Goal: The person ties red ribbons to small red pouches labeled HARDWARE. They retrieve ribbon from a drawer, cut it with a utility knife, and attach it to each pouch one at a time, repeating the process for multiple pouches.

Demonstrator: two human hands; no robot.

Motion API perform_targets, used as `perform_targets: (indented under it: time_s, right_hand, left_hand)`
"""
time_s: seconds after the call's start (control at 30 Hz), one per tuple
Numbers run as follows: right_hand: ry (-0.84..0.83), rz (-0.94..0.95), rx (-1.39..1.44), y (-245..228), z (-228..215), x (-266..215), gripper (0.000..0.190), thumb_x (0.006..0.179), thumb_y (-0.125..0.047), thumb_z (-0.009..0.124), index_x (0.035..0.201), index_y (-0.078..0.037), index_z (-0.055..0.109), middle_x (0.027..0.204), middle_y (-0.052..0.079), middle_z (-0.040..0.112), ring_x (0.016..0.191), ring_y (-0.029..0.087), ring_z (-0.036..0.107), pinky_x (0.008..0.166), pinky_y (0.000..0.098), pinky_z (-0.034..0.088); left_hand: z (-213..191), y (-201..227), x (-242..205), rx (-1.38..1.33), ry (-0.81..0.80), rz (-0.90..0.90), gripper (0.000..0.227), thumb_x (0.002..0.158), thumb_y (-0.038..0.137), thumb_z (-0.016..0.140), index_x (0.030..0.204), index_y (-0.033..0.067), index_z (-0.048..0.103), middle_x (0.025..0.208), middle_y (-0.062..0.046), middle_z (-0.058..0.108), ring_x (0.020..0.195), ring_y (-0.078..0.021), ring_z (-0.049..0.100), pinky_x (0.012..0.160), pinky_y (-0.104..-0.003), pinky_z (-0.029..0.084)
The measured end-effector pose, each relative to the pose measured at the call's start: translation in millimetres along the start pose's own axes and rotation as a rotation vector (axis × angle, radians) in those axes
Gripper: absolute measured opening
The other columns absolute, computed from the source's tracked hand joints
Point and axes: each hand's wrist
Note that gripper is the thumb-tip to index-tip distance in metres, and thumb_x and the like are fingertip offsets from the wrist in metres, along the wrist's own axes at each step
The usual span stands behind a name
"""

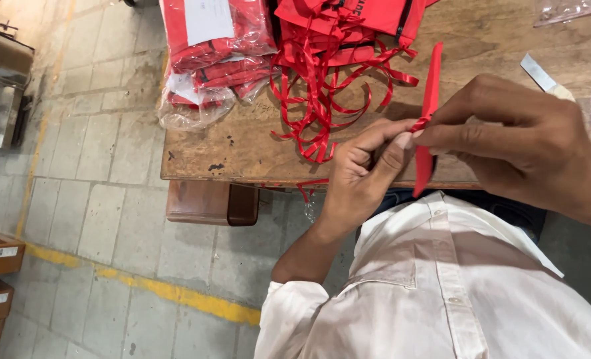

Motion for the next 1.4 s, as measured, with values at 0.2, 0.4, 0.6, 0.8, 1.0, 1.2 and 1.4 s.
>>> perform_targets:
  time_s: [0.2, 0.4, 0.6, 0.8, 1.0, 1.2, 1.4]
  right_hand:
    - [0.009, -0.065, -0.101, -5, -14, 24, 0.043, 0.071, 0.013, 0.070, 0.106, -0.010, 0.079, 0.099, 0.012, 0.071, 0.088, 0.029, 0.070, 0.073, 0.0403, 0.055]
    - [-0.091, 0.018, 0.190, 24, -12, 27, 0.026, 0.080, 0.004, 0.072, 0.105, -0.005, 0.075, 0.097, 0.009, 0.076, 0.085, 0.019, 0.076, 0.073, 0.0278, 0.060]
    - [-0.050, 0.293, 0.498, 42, 19, -3, 0.015, 0.094, -0.003, 0.073, 0.108, 0.000, 0.075, 0.093, 0.006, 0.076, 0.082, 0.010, 0.073, 0.074, 0.0234, 0.060]
    - [0.122, 0.445, 0.672, 49, 46, -19, 0.015, 0.103, -0.004, 0.068, 0.115, 0.004, 0.072, 0.093, 0.008, 0.073, 0.080, 0.009, 0.070, 0.069, 0.0222, 0.057]
    - [0.161, 0.537, 0.890, 46, 47, -18, 0.017, 0.106, -0.008, 0.066, 0.113, 0.007, 0.070, 0.092, 0.009, 0.072, 0.077, 0.010, 0.067, 0.070, 0.0249, 0.056]
    - [0.075, 0.661, 1.219, 52, 53, -21, 0.023, 0.108, -0.017, 0.062, 0.110, 0.004, 0.071, 0.092, 0.005, 0.068, 0.081, 0.008, 0.059, 0.071, 0.0253, 0.050]
    - [0.032, 0.492, 1.042, 48, 61, -24, 0.023, 0.096, -0.018, 0.063, 0.114, -0.003, 0.064, 0.108, 0.000, 0.060, 0.100, 0.009, 0.056, 0.088, 0.0247, 0.050]
  left_hand:
    - [4, 28, 4, -0.010, -0.128, -0.059, 0.023, 0.115, 0.018, 0.063, 0.123, -0.0031, 0.067, 0.103, 0.001, 0.062, 0.092, -0.0014, 0.054, 0.081, -0.017, 0.047]
    - [16, 50, 14, 0.211, -0.070, 0.025, 0.018, 0.108, 0.016, 0.072, 0.106, -0.0019, 0.071, 0.094, 0.000, 0.065, 0.085, -0.0024, 0.059, 0.075, -0.020, 0.051]
    - [18, 61, 10, 0.926, 0.055, 0.198, 0.015, 0.098, 0.016, 0.077, 0.108, 0.0065, 0.073, 0.095, -0.004, 0.066, 0.074, -0.0146, 0.068, 0.064, -0.029, 0.054]
    - [11, 46, 4, 1.315, 0.094, 0.489, 0.023, 0.102, 0.010, 0.076, 0.122, 0.0047, 0.066, 0.112, -0.003, 0.064, 0.094, -0.0198, 0.068, 0.080, -0.035, 0.057]
    - [-3, 37, 7, 1.391, 0.007, 0.681, 0.041, 0.100, 0.003, 0.077, 0.139, 0.0021, 0.064, 0.116, -0.007, 0.064, 0.091, -0.0197, 0.063, 0.074, -0.034, 0.054]
    - [-4, 25, 14, 1.343, 0.021, 0.818, 0.038, 0.098, 0.004, 0.080, 0.133, 0.0004, 0.067, 0.114, -0.009, 0.065, 0.084, -0.0189, 0.064, 0.074, -0.036, 0.055]
    - [3, 9, 22, 1.030, 0.226, 0.537, 0.020, 0.099, 0.009, 0.078, 0.118, 0.0067, 0.071, 0.100, -0.004, 0.068, 0.085, -0.0160, 0.065, 0.075, -0.030, 0.055]
Point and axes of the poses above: each hand's wrist, its own x-axis towards the middle knuckle, its own z-axis out of the palm, y = z × x
